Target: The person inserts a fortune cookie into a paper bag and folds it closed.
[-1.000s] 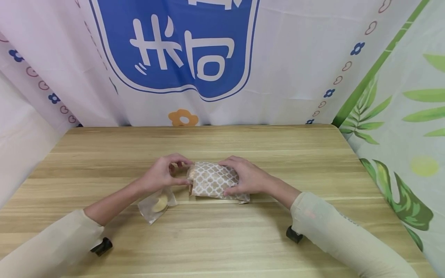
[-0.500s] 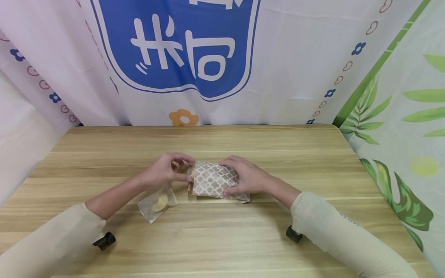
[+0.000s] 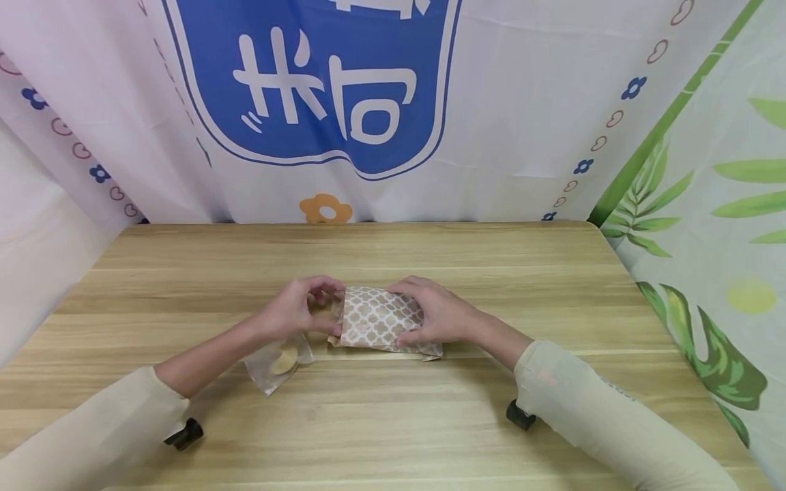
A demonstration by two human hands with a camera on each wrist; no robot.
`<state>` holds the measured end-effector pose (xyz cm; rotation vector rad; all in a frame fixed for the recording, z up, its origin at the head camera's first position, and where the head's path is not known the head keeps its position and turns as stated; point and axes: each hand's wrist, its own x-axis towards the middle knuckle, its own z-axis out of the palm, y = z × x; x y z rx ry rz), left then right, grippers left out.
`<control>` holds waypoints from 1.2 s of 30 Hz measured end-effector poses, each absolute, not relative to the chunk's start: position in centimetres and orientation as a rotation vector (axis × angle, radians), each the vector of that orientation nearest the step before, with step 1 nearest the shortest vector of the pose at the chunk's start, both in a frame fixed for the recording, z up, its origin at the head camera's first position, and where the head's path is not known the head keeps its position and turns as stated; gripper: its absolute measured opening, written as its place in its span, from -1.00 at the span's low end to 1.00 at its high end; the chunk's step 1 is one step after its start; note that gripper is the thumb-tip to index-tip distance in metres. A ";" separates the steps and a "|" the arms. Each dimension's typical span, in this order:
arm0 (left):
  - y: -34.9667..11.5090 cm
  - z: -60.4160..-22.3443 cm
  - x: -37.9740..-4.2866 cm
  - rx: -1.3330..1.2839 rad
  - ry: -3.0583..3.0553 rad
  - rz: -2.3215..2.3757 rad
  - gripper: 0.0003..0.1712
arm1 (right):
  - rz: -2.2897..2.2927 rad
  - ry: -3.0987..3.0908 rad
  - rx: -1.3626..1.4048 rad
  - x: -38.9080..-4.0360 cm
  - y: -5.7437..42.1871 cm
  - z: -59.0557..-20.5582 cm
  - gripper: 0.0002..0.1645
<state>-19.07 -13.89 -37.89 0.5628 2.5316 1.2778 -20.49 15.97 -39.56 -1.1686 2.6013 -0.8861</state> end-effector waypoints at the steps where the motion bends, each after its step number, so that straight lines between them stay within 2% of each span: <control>1: -14.0 -38.0 -19.0 0.568 2.523 1.286 -0.23 | -0.887 2.602 -1.171 -20.5 16.0 -39.6 0.06; 8: -14.4 -38.4 -19.0 0.575 2.399 1.410 -0.27 | -0.854 2.613 -1.177 -20.3 16.0 -39.4 0.13; 16: -14.4 -38.9 -19.0 0.463 2.291 1.538 -0.29 | -0.810 2.595 -1.191 -20.2 16.1 -39.4 0.26; 29: -13.8 -39.2 -19.0 0.413 2.240 1.592 -0.32 | -0.822 2.610 -1.143 -20.2 16.2 -39.6 0.27; 36: -14.1 -39.5 -19.1 0.492 2.224 1.638 -0.39 | -0.818 2.624 -1.137 -20.2 16.1 -39.8 0.26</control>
